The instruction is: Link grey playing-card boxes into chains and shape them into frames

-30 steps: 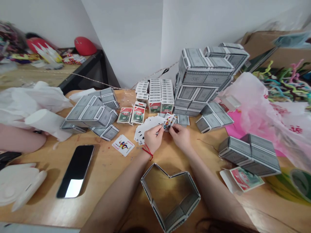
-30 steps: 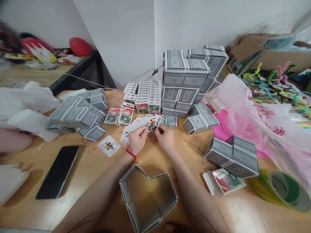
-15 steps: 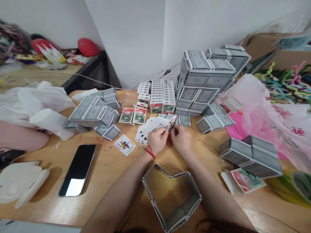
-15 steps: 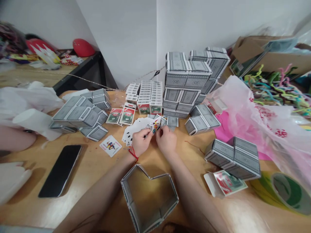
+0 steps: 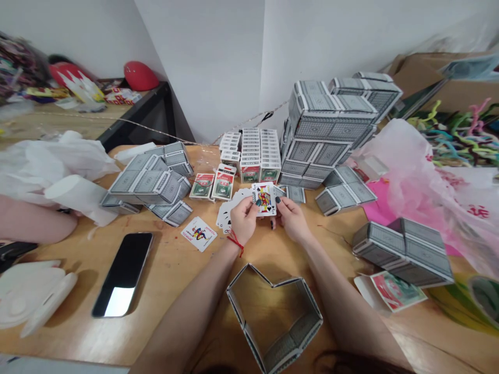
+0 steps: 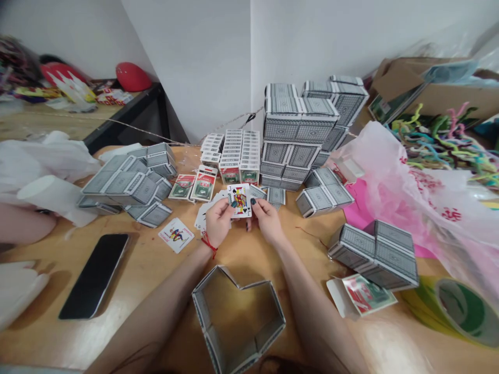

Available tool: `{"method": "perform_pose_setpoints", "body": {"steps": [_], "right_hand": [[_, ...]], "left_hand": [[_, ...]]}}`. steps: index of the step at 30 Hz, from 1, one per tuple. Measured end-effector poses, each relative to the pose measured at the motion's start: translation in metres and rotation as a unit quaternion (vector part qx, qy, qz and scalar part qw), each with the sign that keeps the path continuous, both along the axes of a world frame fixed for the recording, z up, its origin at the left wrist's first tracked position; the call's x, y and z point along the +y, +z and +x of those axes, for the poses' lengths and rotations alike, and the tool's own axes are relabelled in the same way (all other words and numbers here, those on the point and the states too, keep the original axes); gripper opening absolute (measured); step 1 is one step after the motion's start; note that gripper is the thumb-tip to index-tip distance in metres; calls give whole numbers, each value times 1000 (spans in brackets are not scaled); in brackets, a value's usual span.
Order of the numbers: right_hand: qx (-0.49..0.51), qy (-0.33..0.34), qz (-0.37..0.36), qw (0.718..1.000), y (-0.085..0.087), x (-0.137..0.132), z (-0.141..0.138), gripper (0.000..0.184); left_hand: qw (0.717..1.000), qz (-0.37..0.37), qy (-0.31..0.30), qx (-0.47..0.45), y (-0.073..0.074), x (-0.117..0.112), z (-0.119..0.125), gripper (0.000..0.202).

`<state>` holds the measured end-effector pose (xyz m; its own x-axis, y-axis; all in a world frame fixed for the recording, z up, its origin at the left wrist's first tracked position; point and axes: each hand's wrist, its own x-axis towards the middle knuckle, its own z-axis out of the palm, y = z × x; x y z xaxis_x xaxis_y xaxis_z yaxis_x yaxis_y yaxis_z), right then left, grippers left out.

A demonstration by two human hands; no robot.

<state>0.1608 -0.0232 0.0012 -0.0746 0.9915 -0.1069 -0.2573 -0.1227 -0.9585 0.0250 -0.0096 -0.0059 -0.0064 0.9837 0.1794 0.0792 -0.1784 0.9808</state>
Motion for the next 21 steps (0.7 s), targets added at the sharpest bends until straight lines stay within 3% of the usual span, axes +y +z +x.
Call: {"method": "perform_pose_setpoints", "body": {"steps": [4,8,17,21], "right_hand": [[53,71,-27,996,-1,-3,-1,32],[13,101,-46,994,-2,-4,-2,33],[-172,-6,18,985,-4,-4,-6,38],[-209,-28,38,977,-3,-5,-7,39]], "left_hand": [[1000,3,-5,-14,3,2,-3,11],[999,21,7,30,3,2,-7,12],[985,58,24,158,3,-3,-3,16],[985,86,25,149,7,-4,-1,16]]}}
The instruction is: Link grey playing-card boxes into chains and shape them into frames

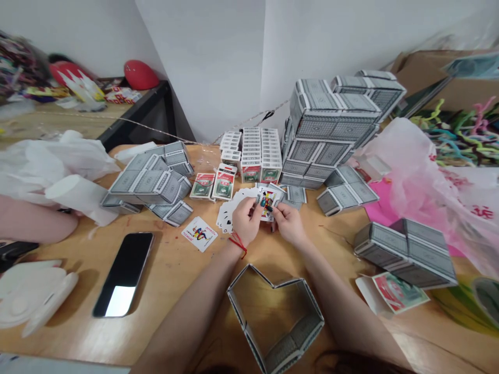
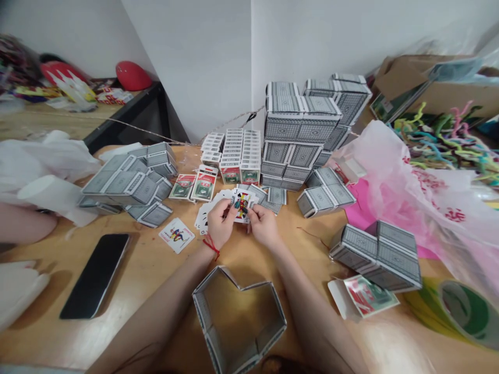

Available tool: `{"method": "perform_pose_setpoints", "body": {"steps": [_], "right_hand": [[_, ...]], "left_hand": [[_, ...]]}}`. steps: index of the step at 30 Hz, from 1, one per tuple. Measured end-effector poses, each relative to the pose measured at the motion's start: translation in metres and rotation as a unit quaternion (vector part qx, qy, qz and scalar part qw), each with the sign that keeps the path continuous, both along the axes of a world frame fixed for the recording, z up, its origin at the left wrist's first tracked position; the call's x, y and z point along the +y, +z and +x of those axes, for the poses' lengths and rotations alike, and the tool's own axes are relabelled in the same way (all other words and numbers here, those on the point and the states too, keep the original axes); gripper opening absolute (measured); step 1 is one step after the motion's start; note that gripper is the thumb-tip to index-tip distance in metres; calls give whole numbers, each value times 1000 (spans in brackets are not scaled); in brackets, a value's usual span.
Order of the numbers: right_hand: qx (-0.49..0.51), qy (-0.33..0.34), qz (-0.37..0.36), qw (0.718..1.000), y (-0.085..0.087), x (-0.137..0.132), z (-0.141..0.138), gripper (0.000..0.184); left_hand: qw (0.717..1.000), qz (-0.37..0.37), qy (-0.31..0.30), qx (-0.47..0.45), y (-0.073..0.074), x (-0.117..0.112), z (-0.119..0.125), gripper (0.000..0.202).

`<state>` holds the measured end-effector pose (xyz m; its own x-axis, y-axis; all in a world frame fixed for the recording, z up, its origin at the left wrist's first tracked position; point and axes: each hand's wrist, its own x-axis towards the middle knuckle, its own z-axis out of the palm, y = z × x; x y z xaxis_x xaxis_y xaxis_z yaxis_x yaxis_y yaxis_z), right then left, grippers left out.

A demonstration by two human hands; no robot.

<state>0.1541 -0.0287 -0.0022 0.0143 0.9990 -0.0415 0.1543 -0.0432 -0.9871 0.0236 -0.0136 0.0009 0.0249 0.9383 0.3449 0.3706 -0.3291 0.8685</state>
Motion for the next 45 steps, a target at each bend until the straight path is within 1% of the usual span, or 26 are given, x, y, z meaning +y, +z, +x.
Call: {"method": "perform_pose_setpoints", "body": {"steps": [2,5,7,9,12,14,19,21,24,27,30,34,38,41,45], "right_hand": [[6,28,0,1000,1,-1,0,38],[4,82,7,997,2,-2,1,34],[-4,99,22,995,0,-2,2,30],[-21,115,42,992,-1,-1,3,25],[-45,125,61,989,-3,0,4,23],[-48,114,62,990,-2,0,4,27],[11,117,31,993,4,-3,4,36],[24,95,32,995,4,-3,5,37],[29,24,44,998,1,0,5,33],[54,-52,52,996,-5,4,4,29],[55,-94,62,992,-8,7,5,26],[-23,-106,99,989,-8,6,8,25],[-83,-91,130,984,-5,3,9,23],[-110,-81,142,980,-4,0,6,24],[-155,-88,152,972,-4,-3,4,24]], "left_hand": [[999,-21,-6,-37,2,1,0,20],[992,-88,-38,-84,5,4,-2,19],[986,-119,-60,-98,6,6,-3,21],[984,-131,-67,-104,8,8,-5,24],[982,-136,-63,-113,9,8,-5,23],[980,-143,-54,-126,10,8,-4,20],[968,-158,-42,-189,5,8,-1,19],[967,-155,-34,-202,3,9,-2,20],[970,-142,-38,-193,1,10,-2,19],[975,-125,-35,-183,2,9,-1,14],[979,-109,-23,-172,4,7,2,13],[990,-57,-24,-124,4,5,4,11],[998,-18,-25,-59,1,5,3,10],[999,0,-23,-26,-1,4,2,10],[1000,7,-21,-4,-2,3,2,15]]}}
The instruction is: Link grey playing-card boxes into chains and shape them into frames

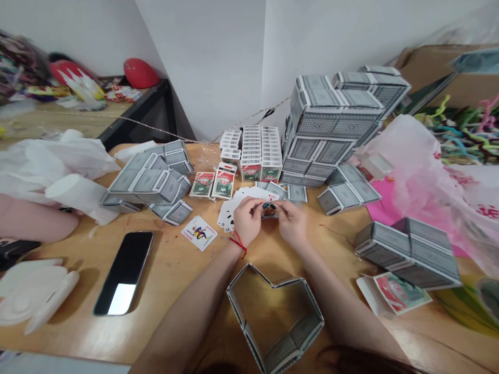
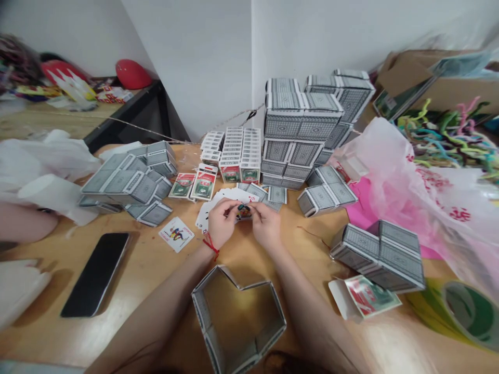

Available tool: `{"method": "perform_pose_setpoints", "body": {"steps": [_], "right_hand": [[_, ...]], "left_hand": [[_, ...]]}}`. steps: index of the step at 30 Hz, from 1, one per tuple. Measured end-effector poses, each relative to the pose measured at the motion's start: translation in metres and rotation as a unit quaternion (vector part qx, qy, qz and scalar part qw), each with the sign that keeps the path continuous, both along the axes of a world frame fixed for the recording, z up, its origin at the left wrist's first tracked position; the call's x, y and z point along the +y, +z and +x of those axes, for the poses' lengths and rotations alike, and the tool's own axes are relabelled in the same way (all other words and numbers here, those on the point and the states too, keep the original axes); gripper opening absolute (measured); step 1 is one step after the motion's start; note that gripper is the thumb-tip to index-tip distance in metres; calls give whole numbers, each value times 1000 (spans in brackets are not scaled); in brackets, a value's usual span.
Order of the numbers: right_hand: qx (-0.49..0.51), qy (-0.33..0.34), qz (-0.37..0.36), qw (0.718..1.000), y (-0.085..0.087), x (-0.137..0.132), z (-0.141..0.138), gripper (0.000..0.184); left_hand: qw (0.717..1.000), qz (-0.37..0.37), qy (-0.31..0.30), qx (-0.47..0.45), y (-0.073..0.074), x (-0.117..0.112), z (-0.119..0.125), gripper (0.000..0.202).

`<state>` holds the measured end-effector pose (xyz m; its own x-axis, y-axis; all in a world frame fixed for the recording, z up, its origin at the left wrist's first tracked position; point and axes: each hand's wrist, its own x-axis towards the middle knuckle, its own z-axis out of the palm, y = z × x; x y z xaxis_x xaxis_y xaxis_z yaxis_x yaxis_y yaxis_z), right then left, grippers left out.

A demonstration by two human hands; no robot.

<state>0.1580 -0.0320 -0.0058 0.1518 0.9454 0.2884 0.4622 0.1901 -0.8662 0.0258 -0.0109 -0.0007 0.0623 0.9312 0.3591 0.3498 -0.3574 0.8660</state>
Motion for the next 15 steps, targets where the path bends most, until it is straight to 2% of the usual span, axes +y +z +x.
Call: {"method": "perform_pose_setpoints", "body": {"steps": [7,15], "right_hand": [[-26,-30,11,999,1,-3,-1,24],[36,-69,-4,997,3,-1,0,22]], "left_hand": [[1000,-11,-11,14,3,1,0,26],[998,-36,-44,22,1,0,2,34]]}}
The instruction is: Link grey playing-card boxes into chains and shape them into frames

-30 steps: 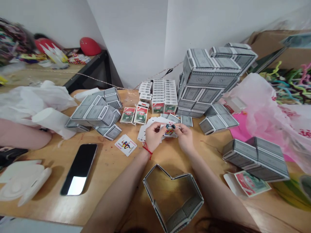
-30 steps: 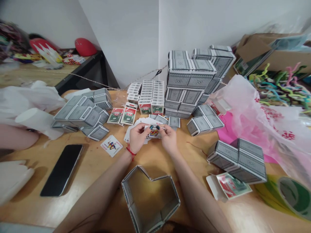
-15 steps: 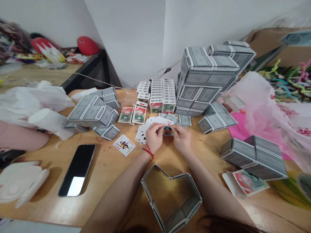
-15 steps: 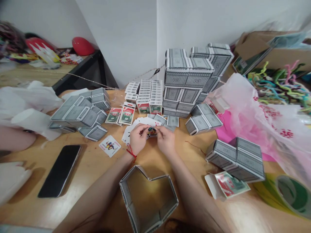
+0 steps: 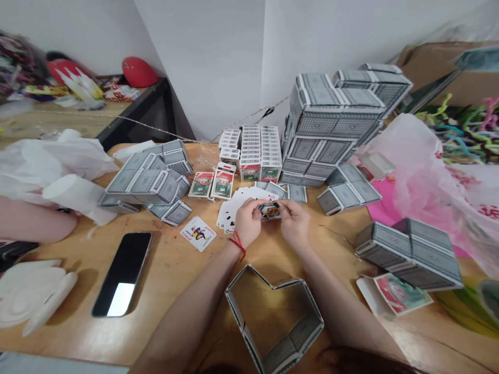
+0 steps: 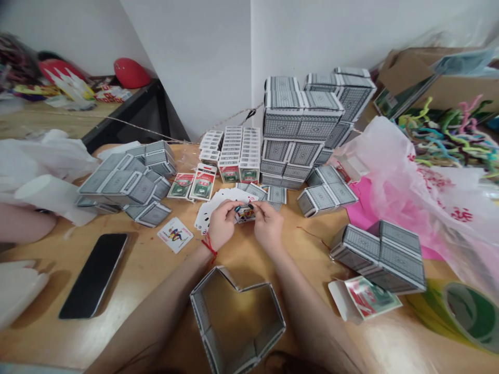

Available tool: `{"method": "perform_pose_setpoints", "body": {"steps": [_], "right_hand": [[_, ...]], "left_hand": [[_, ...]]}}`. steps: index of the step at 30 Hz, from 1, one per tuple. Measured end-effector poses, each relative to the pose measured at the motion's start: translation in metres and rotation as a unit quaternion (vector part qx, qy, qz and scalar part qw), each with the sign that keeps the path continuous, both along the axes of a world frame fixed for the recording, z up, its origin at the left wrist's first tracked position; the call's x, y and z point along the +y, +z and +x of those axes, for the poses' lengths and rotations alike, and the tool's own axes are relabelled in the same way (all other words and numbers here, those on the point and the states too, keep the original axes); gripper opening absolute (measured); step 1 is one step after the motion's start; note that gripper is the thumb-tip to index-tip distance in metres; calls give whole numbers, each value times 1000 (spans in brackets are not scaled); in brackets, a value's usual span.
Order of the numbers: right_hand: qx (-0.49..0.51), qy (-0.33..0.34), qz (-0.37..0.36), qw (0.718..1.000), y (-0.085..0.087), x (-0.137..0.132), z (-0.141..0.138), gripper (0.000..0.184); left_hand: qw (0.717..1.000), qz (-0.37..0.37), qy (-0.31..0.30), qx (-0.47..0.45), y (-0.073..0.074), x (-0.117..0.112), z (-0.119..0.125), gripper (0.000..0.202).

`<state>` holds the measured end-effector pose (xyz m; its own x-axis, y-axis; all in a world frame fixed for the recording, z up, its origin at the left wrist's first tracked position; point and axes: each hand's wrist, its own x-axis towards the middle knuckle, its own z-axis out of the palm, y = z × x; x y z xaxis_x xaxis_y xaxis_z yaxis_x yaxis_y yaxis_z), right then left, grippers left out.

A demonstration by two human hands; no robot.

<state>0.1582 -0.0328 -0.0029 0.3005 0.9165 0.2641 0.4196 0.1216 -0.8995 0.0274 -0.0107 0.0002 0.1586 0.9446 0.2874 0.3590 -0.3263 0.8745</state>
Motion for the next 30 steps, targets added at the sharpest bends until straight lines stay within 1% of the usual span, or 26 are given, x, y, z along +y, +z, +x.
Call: {"method": "perform_pose_setpoints", "body": {"steps": [5,9,12,17,21,26,30], "right_hand": [[103,-27,-13,994,-1,8,3,19],[171,-37,-22,984,-5,14,6,21],[168,-28,-10,985,-9,14,7,22],[145,10,-8,989,-10,13,7,24],[122,23,-5,992,-7,12,6,23],[110,58,2,992,-5,10,3,21],[118,55,-8,991,-7,10,3,21]], "left_hand": [[1000,-15,-13,-20,2,1,-1,30],[996,-58,8,-64,2,1,-1,20],[992,-78,35,-90,1,1,0,17],[989,-81,65,-102,2,2,0,13],[992,-73,60,-86,3,1,0,12],[995,-51,46,-75,6,-1,0,11],[995,-43,39,-79,5,-1,0,11]]}}
